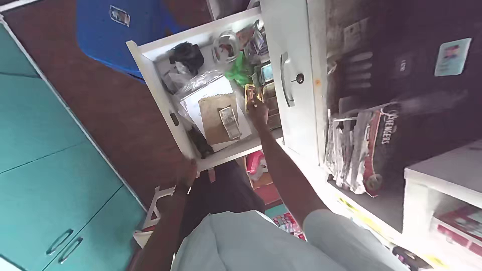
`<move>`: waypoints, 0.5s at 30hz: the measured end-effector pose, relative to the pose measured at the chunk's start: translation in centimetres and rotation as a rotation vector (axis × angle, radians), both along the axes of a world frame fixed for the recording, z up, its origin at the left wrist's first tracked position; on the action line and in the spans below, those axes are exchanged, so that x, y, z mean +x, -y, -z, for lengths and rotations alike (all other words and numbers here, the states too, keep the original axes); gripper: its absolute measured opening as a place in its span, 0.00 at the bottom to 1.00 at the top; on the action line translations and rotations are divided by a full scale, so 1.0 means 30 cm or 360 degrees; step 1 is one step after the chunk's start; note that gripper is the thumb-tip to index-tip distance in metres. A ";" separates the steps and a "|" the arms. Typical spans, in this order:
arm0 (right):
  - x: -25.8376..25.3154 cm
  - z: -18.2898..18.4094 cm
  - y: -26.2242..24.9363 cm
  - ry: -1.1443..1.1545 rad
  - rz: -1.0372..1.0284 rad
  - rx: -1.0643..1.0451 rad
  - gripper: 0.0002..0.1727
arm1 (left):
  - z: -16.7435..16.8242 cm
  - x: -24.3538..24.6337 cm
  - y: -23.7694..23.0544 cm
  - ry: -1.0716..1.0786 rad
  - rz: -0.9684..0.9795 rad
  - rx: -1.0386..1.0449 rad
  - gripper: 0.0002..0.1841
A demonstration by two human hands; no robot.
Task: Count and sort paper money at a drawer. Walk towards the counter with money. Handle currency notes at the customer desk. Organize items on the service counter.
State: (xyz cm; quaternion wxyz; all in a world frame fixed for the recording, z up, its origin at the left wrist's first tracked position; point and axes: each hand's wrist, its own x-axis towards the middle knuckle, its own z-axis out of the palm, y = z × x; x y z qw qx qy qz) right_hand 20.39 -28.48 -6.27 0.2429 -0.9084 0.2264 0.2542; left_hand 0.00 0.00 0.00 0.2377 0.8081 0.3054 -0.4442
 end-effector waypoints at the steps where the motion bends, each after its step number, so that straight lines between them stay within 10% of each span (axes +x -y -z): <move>1: 0.036 0.026 -0.009 -0.0110 -0.0025 -0.0089 0.21 | -0.008 -0.020 -0.012 0.0113 -0.0098 -0.0031 0.31; 8: -0.024 -0.089 -0.050 0.0023 0.0010 -0.0173 0.19 | -0.214 -0.065 0.008 0.1052 -0.0418 -0.0157 0.25; 15: -0.494 -0.439 -0.307 0.0982 -0.0747 0.0356 0.12 | -0.319 0.141 0.188 0.0915 -0.1005 -0.1075 0.22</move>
